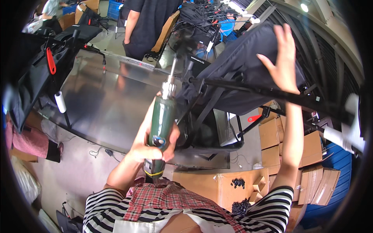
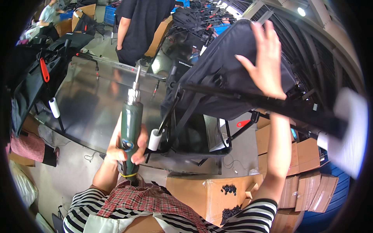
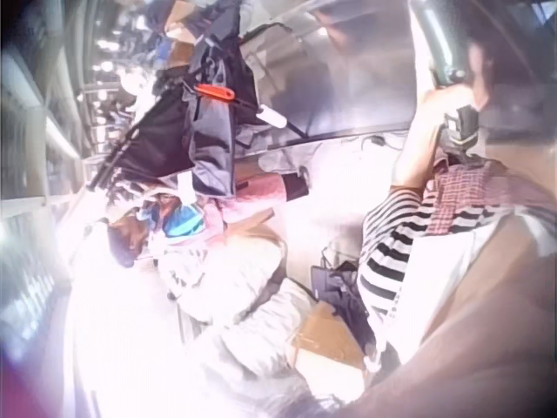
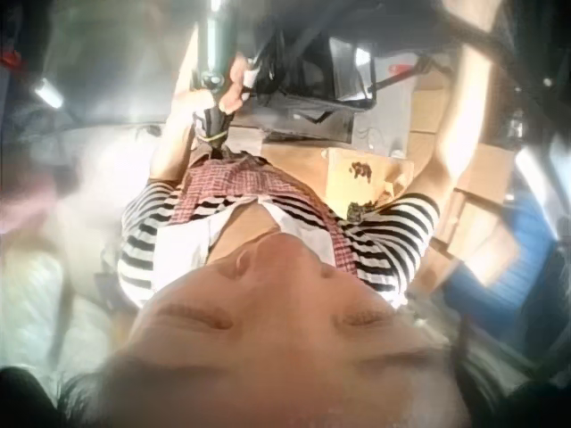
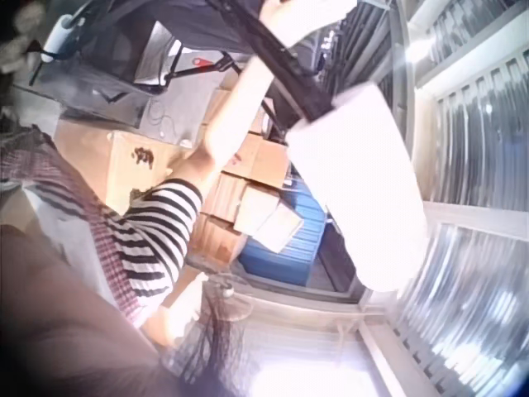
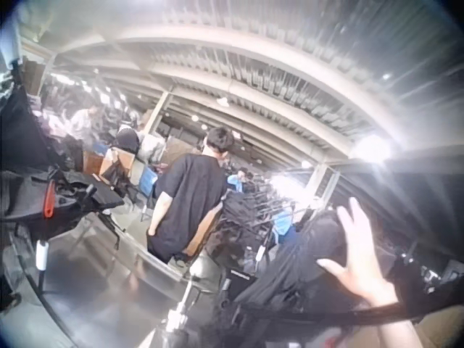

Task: The person uses a handheld electric screwdriver to attach black fabric bags to metal frames on a factory assembly line. They repeatedly pick up fasteners, align the bags, and drive screws into the frame joints before moving the completed units down the line.

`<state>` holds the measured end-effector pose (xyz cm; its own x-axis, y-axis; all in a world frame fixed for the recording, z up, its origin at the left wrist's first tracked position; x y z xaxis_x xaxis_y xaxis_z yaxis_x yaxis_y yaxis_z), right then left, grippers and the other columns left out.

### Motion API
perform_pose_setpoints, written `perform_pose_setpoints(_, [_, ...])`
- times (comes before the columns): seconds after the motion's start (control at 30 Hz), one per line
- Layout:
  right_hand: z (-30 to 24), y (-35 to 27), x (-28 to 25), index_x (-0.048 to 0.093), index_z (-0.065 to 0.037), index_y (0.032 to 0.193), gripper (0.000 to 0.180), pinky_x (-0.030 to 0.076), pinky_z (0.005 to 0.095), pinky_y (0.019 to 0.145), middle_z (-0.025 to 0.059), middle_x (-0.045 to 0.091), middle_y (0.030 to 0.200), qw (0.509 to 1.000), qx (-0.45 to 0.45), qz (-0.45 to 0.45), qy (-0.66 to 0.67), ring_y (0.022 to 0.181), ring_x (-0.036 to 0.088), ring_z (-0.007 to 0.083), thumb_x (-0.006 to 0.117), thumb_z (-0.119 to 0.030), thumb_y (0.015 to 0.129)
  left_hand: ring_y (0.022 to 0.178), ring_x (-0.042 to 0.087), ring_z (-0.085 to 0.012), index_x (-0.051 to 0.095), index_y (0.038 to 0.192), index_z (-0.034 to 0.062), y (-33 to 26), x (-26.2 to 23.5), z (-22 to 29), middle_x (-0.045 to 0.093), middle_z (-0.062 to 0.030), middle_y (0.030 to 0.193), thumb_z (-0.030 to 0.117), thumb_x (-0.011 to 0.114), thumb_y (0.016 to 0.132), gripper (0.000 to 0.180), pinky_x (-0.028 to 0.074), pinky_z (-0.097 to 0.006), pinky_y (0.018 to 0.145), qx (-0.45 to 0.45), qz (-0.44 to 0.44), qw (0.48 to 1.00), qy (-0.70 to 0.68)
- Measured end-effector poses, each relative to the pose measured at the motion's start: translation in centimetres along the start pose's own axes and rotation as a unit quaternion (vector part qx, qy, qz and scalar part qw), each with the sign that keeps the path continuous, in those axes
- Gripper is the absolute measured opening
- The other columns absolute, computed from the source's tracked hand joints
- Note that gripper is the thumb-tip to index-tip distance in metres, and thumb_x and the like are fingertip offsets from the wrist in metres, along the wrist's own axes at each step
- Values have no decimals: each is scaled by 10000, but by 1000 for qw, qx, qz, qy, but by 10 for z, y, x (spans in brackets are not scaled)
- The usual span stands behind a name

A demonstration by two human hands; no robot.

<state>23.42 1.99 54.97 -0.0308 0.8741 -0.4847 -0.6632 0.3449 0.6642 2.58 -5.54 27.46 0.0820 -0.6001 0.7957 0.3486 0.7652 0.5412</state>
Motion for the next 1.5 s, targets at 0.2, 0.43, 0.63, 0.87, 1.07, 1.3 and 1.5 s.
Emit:
perform_pose_setpoints(0.2, [-41,-98,-101,678,15,1156,607,527,367,894,196,708,1086,870,129,-378,288,989,702,326,867,-302,675,565,592,-224,112,1508,143,-23,44,3,515,-213,974,80,833,708,1079,510,-332,472,38,-2,997,68])
perform_pose_setpoints(0.43, [-208,-283,-49,360,196,1382,1158,331,424,1148,377,430,1381,674,47,-640,367,1319,434,429,856,-547,646,557,581,-228,236,1455,74,-48,78,5,474,-218,999,37,781,723,914,509,-326,463,80,-13,995,56])
perform_pose_setpoints(0.63, [-166,-343,36,466,57,1407,663,356,301,1108,128,540,1395,425,607,-179,648,1277,511,179,724,-291,905,586,586,-213,223,1463,57,-51,82,-1,471,-198,1001,57,762,759,887,517,-323,486,56,-23,994,87])
perform_pose_setpoints(0.87, [-72,-261,47,546,-49,1353,432,445,367,1066,105,588,1339,549,528,58,645,1228,580,260,609,-58,925,608,611,-225,259,1419,51,-53,65,3,475,-204,998,83,777,779,824,536,-342,506,22,-15,994,103])
perform_pose_setpoints(1.07, [-141,-203,10,517,43,1362,559,346,403,1155,239,406,1505,897,198,-127,375,1385,420,399,632,10,816,580,609,-231,273,1361,3,-47,62,9,511,-198,971,52,787,741,807,536,-356,502,6,-16,995,99])
perform_pose_setpoints(1.3, [-217,-245,55,141,110,1518,1048,238,537,1175,392,19,1572,854,207,-280,386,1443,112,586,739,-430,848,569,583,-220,160,1483,135,-37,42,8,512,-197,963,100,784,769,949,506,-337,490,-34,7,994,104])
perform_pose_setpoints(1.5, [-203,-296,86,363,122,1441,708,356,505,1118,358,436,1424,938,213,-242,129,1301,478,471,568,-296,907,634,600,-239,223,1487,158,-24,41,-2,485,-208,1021,36,747,779,889,530,-369,542,-66,-35,995,61])
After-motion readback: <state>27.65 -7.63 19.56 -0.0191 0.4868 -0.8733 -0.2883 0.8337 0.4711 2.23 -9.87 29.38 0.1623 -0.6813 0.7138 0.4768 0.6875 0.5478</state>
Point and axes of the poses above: each hand's wrist, its own y-axis towards the middle knuckle, its own x-axis out of the palm, z = x × y, the point moved 9 cm from there along y, towards the middle knuckle
